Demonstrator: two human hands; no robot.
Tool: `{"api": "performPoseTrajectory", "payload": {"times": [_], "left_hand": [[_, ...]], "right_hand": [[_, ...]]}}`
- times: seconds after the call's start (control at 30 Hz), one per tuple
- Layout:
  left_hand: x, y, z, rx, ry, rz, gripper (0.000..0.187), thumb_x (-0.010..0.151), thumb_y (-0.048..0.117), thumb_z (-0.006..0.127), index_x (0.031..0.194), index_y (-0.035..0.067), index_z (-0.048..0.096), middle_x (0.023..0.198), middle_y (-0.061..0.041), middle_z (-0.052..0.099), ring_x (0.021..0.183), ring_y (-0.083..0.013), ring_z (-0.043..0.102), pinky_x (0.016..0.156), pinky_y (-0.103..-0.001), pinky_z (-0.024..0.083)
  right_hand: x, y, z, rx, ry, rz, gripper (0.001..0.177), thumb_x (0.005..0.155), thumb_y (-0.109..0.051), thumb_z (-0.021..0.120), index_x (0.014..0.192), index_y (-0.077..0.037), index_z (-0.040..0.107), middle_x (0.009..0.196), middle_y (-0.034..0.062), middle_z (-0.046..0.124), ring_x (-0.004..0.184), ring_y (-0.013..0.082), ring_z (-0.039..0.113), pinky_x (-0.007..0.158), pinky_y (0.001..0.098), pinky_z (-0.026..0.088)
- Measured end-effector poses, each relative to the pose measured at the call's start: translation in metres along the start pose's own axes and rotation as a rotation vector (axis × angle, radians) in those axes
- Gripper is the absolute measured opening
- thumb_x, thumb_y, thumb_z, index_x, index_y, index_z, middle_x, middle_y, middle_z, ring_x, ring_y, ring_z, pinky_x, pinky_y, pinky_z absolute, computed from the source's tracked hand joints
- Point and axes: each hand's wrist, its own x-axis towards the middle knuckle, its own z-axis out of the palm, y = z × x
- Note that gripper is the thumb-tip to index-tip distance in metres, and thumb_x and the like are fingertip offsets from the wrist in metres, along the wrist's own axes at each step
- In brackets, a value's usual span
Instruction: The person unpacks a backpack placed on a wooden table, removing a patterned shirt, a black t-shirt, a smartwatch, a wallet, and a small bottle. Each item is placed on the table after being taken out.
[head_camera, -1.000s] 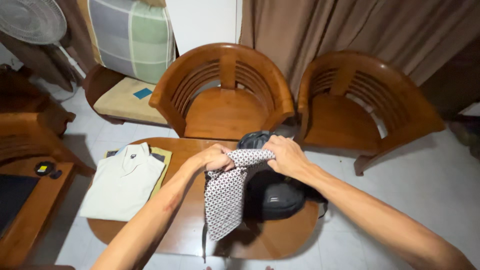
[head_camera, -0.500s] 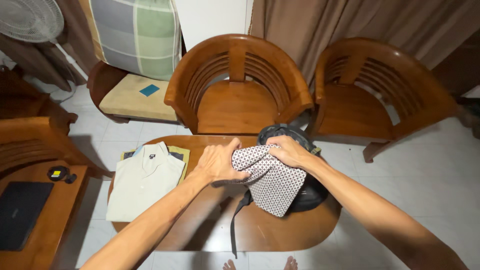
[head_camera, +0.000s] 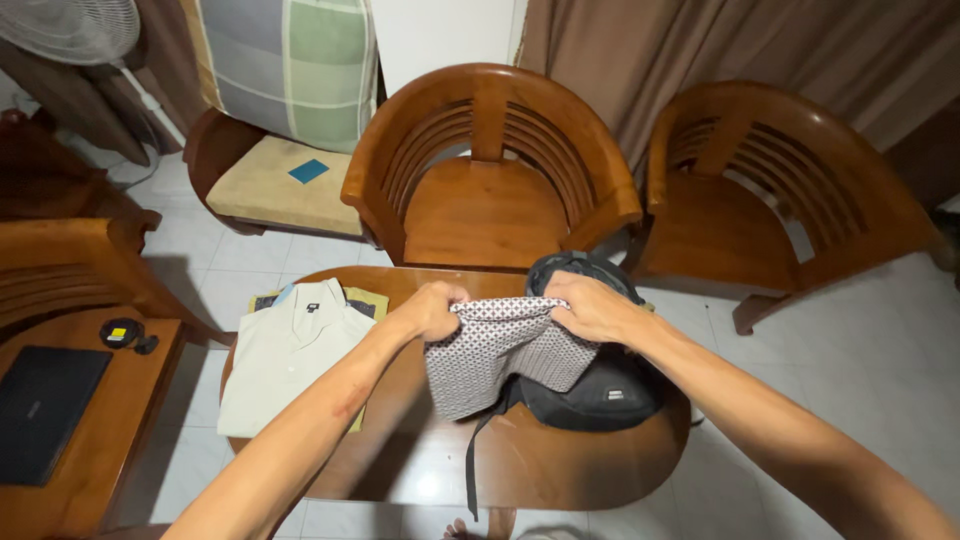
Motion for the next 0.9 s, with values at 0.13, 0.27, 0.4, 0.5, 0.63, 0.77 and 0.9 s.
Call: {"api": "performPoseTrajectory", "payload": {"times": [0.13, 0.27, 0.4, 0.5, 0.63, 0.77, 0.9], "left_hand": [[-0.002, -0.004, -0.005, 0.049, 0.09, -0.147, 0.037, 0.079, 0.021, 0.062, 0.111, 0.02, 0.079, 0.11, -0.021, 0.072, 0.106, -0.0393, 0.068, 0.095, -0.043, 0.053], [-0.011, -0.006, -0.018, 0.072, 0.181, -0.174, 0.043, 0.081, 0.021, 0.055, 0.118, 0.021, 0.079, 0.115, -0.023, 0.072, 0.108, -0.0435, 0.068, 0.098, -0.046, 0.052], [-0.035, -0.024, -0.036, 0.061, 0.184, -0.195, 0.048, 0.081, 0.045, 0.074, 0.113, 0.009, 0.078, 0.11, -0.024, 0.073, 0.103, -0.04, 0.07, 0.095, -0.043, 0.054], [-0.051, -0.05, -0.048, -0.051, 0.06, -0.219, 0.057, 0.065, 0.04, 0.092, 0.105, 0.002, 0.077, 0.099, -0.021, 0.078, 0.089, -0.0332, 0.076, 0.085, -0.039, 0.059], [-0.071, -0.104, -0.071, 0.033, -0.021, -0.236, 0.046, 0.062, 0.025, 0.095, 0.102, 0.006, 0.084, 0.092, -0.016, 0.081, 0.079, -0.0256, 0.076, 0.078, -0.036, 0.058], [-0.095, -0.166, -0.089, 0.034, -0.044, -0.226, 0.045, 0.063, 0.025, 0.093, 0.105, 0.011, 0.084, 0.096, -0.016, 0.08, 0.084, -0.027, 0.076, 0.081, -0.037, 0.058], [-0.115, -0.23, -0.112, 0.019, -0.014, -0.226, 0.06, 0.065, 0.021, 0.095, 0.12, 0.015, 0.074, 0.107, -0.016, 0.073, 0.098, -0.031, 0.07, 0.087, -0.039, 0.055]], "right_hand": [[0.014, 0.018, 0.019, -0.14, -0.167, 0.377, 0.023, 0.087, -0.019, 0.056, 0.1, -0.008, 0.071, 0.096, 0.0216, 0.072, 0.095, 0.0436, 0.067, 0.082, 0.0546, 0.051], [0.038, 0.013, 0.038, -0.113, -0.084, 0.447, 0.024, 0.09, -0.021, 0.052, 0.102, -0.007, 0.069, 0.096, 0.0248, 0.072, 0.094, 0.0446, 0.066, 0.083, 0.0555, 0.051], [0.067, -0.011, 0.041, -0.052, -0.082, 0.457, 0.027, 0.087, -0.024, 0.056, 0.103, -0.007, 0.071, 0.091, 0.0272, 0.072, 0.088, 0.0451, 0.068, 0.08, 0.0513, 0.055], [0.088, -0.031, 0.047, 0.047, -0.198, 0.414, 0.037, 0.084, -0.038, 0.071, 0.096, -0.003, 0.071, 0.088, 0.0238, 0.073, 0.082, 0.0398, 0.072, 0.076, 0.0471, 0.056], [0.119, -0.042, 0.074, 0.029, -0.325, 0.323, 0.056, 0.066, -0.043, 0.088, 0.101, -0.002, 0.073, 0.093, 0.0213, 0.075, 0.088, 0.0372, 0.073, 0.08, 0.0443, 0.057], [0.156, -0.048, 0.118, -0.033, -0.421, 0.358, 0.054, 0.07, -0.042, 0.087, 0.109, -0.006, 0.076, 0.101, 0.0194, 0.076, 0.097, 0.0365, 0.072, 0.088, 0.043, 0.055], [0.193, -0.06, 0.161, -0.103, -0.497, 0.517, 0.049, 0.075, -0.042, 0.086, 0.113, -0.013, 0.076, 0.105, 0.016, 0.076, 0.102, 0.036, 0.071, 0.091, 0.0439, 0.054]]}}
